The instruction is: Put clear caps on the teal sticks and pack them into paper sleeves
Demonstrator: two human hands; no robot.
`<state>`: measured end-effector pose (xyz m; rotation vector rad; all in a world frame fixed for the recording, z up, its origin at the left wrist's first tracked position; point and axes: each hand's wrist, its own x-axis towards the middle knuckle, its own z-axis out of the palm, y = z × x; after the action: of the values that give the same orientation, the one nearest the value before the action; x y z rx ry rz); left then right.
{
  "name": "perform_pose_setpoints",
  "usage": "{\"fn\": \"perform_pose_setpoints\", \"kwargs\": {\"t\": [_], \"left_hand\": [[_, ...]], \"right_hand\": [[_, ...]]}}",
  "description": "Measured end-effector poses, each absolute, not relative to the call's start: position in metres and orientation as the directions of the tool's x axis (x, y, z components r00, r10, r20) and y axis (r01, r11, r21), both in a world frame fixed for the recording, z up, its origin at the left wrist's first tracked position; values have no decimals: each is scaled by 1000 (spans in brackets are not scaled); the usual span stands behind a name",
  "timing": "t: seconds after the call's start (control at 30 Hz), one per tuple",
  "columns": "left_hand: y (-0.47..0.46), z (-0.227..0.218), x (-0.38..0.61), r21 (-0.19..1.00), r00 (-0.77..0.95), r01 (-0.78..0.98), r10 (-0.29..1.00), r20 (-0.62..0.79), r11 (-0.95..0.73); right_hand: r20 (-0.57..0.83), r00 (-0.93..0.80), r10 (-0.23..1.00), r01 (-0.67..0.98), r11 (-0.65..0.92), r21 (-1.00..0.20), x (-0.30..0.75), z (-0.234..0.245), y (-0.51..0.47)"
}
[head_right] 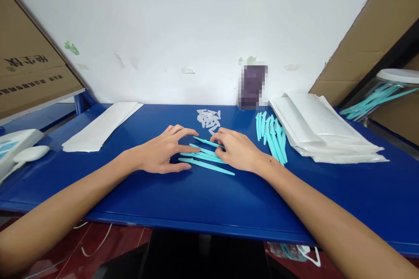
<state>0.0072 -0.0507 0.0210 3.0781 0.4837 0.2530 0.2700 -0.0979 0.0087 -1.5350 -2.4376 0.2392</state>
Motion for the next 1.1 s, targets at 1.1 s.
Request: {"fn": "perform_pose_setpoints", "kwargs": {"t": [1.1], "left_hand": [[-43,16,2,168,909,399,413,56,-901]], "right_hand": [[107,283,953,957,-288,39,363,19,-70]]}}
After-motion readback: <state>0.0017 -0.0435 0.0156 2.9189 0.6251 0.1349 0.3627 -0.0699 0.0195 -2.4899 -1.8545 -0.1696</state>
